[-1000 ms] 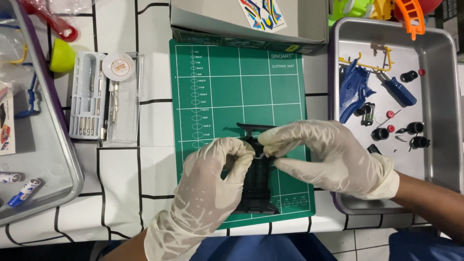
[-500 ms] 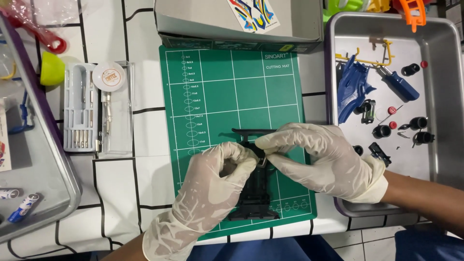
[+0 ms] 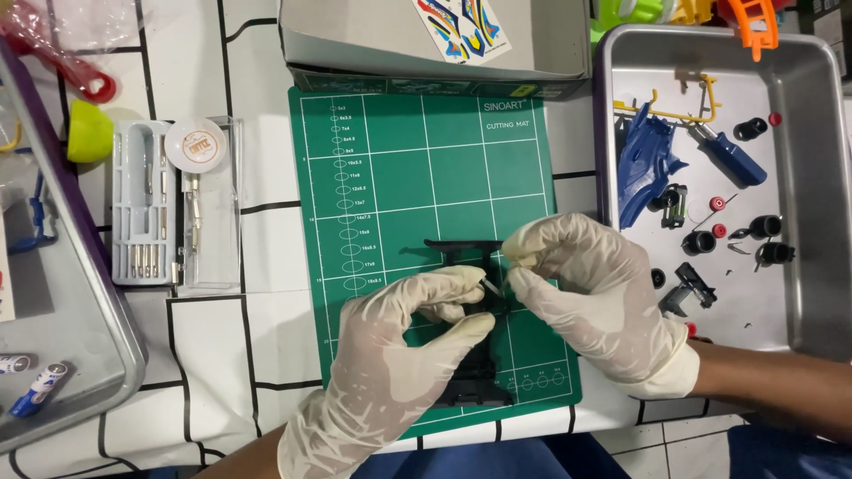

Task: Assembling a toy car chassis by installing a motor, gears, and other small components using hands and a screwdriver.

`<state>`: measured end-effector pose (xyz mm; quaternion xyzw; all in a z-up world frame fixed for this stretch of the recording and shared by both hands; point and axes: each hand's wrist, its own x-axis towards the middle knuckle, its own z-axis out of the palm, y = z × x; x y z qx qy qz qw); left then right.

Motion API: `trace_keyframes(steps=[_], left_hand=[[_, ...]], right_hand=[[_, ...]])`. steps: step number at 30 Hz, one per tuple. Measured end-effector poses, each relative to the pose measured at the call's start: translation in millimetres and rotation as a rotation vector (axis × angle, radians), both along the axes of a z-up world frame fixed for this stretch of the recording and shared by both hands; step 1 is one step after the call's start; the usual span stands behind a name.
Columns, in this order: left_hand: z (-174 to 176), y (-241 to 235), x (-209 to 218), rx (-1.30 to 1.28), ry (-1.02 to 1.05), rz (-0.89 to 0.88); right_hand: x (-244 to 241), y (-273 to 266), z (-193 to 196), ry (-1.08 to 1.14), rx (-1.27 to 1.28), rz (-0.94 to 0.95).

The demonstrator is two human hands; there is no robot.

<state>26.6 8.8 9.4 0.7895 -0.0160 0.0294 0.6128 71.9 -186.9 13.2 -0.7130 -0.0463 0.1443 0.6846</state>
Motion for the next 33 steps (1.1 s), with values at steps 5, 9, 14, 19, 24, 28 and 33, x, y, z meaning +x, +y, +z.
trace_keyframes(steps=[5,9,14,19,24,28,33], left_hand=[[3.8,-5.0,9.2,-0.202,0.286,0.114],[-2.6,-2.7,13.1,-0.222,0.344,0.123],[1.1,1.8,6.1,0.024,-0.053,0.055],[8.9,2.4,4.2,0.176,0.081,-0.044],[10.2,2.8,8.7,0.219,0.128,-0.065],[8.7,2.3,10.1,0.085,0.078,-0.104],[2.2,0.3,13.2,0.053,-0.005,-0.021]], right_hand=[[-10.6,5.6,-3.9,-0.030,0.007,0.034],[-11.3,2.5,-4.8,0.066,-0.059,0.111],[-3.9,-5.9,4.3,-0.117,0.001,0.135],[5.1,1.3,6.4,0.018,-0.016,0.133],[8.0,3.6,0.0,0.088,-0.001,0.188],[6.1,1.4,-6.4,0.094,0.112,0.161],[2.3,2.6,-5.1,0.059,0.081,0.103]])
